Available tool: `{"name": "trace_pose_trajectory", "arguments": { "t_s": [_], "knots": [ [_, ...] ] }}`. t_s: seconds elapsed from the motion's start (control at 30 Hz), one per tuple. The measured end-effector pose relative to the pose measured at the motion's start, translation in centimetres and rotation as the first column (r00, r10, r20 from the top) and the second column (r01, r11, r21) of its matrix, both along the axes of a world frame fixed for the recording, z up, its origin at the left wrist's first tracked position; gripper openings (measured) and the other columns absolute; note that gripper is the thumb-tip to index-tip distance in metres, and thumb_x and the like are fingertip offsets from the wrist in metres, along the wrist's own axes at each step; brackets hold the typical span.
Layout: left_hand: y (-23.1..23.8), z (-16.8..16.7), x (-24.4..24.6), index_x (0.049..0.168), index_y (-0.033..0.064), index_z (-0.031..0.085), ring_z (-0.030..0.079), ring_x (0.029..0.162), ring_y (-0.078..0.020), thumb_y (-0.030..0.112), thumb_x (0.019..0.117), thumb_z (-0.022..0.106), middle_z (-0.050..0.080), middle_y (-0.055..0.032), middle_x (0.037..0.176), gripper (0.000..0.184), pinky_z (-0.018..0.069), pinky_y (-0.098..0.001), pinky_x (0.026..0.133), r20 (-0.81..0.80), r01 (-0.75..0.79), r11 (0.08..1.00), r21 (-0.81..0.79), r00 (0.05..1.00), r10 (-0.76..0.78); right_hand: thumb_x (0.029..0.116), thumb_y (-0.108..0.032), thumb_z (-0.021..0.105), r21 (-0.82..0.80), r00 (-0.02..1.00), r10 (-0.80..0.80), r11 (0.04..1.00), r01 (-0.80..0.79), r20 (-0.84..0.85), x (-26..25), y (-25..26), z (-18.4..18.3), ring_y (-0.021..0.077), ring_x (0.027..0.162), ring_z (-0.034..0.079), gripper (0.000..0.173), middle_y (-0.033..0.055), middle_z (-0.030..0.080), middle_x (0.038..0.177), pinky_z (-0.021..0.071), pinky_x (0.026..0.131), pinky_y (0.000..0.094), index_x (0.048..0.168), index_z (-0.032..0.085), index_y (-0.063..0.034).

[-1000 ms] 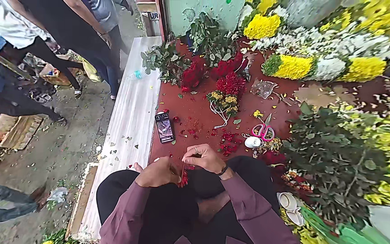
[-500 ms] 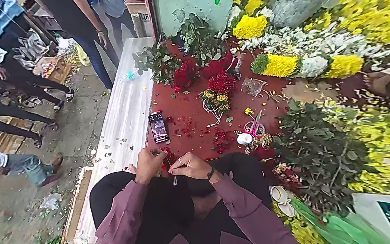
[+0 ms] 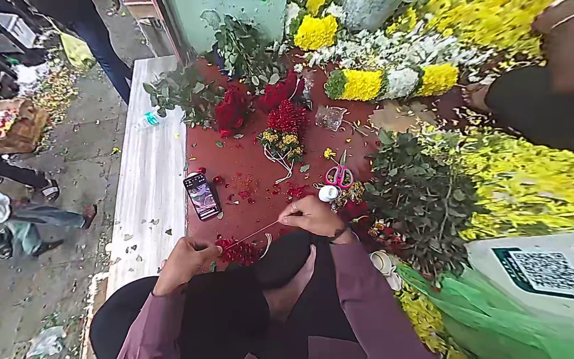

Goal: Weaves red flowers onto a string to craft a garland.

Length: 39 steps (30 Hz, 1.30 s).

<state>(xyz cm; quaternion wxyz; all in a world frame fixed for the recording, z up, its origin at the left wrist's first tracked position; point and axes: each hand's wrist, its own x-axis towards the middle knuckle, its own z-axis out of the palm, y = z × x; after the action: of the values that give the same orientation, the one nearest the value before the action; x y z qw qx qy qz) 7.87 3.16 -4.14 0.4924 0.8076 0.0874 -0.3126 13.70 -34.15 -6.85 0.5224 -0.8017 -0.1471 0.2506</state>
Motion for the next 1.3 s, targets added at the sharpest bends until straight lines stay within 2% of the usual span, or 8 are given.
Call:
{"name": "trace_pose_trajectory", "arguments": {
  "t_s": [0.17,0.47,0.73,0.87,0.97,1.07,1.17,1.3],
  "knots": [
    [0.0,-0.5,0.3,0.083,0.0193,0.080,0.070,0.069,-0.0186,0.035,0.0796,0.084,0.074,-0.0001,0.076,0.017,0.0576,-0.0555,0.068,-0.002,-0.015,0.944,0.331,1.000,0.017,0.0967,-0.022,0.069,-0.017,0.985,-0.163,0.986,0.165,0.063,-5.5,-9.4,2.5,0.0062,0.088,0.071,0.016,-0.0010,0.077,0.093,0.0602,0.084,0.0300,0.097,0.080,-0.0102],
    [0.1,0.4,0.5,0.085,0.0134,0.080,0.059,0.058,-0.0066,0.025,0.0872,0.079,0.070,0.0028,0.070,0.012,0.0512,-0.0308,0.058,-0.101,0.083,0.994,0.064,0.992,-0.076,0.0954,-0.016,0.070,0.087,0.961,-0.274,0.957,0.275,-0.026,-13.0,-13.4,3.3,0.0081,0.081,0.072,0.015,0.0033,0.078,0.092,0.0610,0.077,0.0279,0.097,0.080,-0.0047],
    [-0.2,0.5,0.4,0.080,0.0132,0.078,0.064,0.058,-0.0153,0.023,0.0807,0.085,0.072,-0.0023,0.071,0.012,0.0543,-0.0438,0.059,-0.127,0.123,0.970,0.208,0.987,-0.098,0.0962,-0.015,0.070,0.225,0.994,-0.043,0.972,0.066,-0.104,-12.2,-13.0,5.4,0.0066,0.080,0.073,0.015,0.0024,0.078,0.091,0.0614,0.075,0.0254,0.098,0.080,-0.0043],
    [-0.1,1.6,-0.1,0.082,0.0152,0.079,0.067,0.061,-0.0188,0.027,0.0816,0.084,0.073,-0.0027,0.071,0.012,0.0570,-0.0512,0.063,-0.099,0.093,0.946,0.309,0.993,-0.065,0.0992,-0.025,0.066,0.023,0.964,-0.043,0.998,0.051,-0.264,-11.1,-12.3,4.6,0.0075,0.074,0.067,0.021,0.0007,0.074,0.087,0.0573,0.069,0.0270,0.102,0.078,-0.0081],
    [0.1,1.8,-0.6,0.081,0.0180,0.079,0.068,0.061,-0.0171,0.029,0.0817,0.083,0.072,-0.0002,0.069,0.011,0.0573,-0.0503,0.061,-0.047,0.059,0.949,0.310,0.998,-0.047,0.1004,-0.031,0.064,-0.279,0.961,-0.252,0.936,0.213,-0.114,-7.3,-10.8,4.4,0.0137,0.096,0.070,0.026,0.0025,0.074,0.109,0.0602,0.087,0.0381,0.117,0.075,-0.0135],
    [0.0,1.7,-0.8,0.079,0.0209,0.078,0.064,0.057,-0.0139,0.031,0.0811,0.082,0.070,0.0026,0.066,0.011,0.0546,-0.0468,0.056,-0.035,0.070,0.953,0.295,0.997,-0.063,0.0995,-0.023,0.068,-0.473,0.913,-0.388,0.786,0.398,0.124,-0.8,-9.0,-0.2,0.0212,0.089,0.073,0.015,0.0060,0.076,0.100,0.0601,0.084,0.0524,0.107,0.077,-0.0142],
    [-0.2,1.6,-0.6,0.078,0.0242,0.078,0.063,0.057,-0.0137,0.033,0.0809,0.081,0.069,0.0045,0.065,0.009,0.0532,-0.0488,0.057,-0.049,0.097,0.946,0.310,0.995,-0.086,0.0919,-0.019,0.072,-0.671,0.958,-0.286,0.715,0.197,-0.023,6.9,-8.0,-7.8,0.0301,0.093,0.073,0.018,0.0120,0.075,0.100,0.0575,0.089,0.0588,0.107,0.078,-0.0122],
    [0.0,1.4,-0.9,0.079,0.0255,0.078,0.064,0.059,-0.0139,0.035,0.0815,0.081,0.070,0.0051,0.066,0.010,0.0533,-0.0523,0.060,-0.058,0.110,0.942,0.318,0.994,-0.097,0.0739,-0.034,0.086,-0.897,0.963,-0.229,0.441,-0.027,-0.141,10.0,-6.2,-13.1,0.0410,0.102,0.069,0.033,0.0176,0.074,0.102,0.0521,0.084,0.0706,0.098,0.076,-0.0127]
  ]
}}
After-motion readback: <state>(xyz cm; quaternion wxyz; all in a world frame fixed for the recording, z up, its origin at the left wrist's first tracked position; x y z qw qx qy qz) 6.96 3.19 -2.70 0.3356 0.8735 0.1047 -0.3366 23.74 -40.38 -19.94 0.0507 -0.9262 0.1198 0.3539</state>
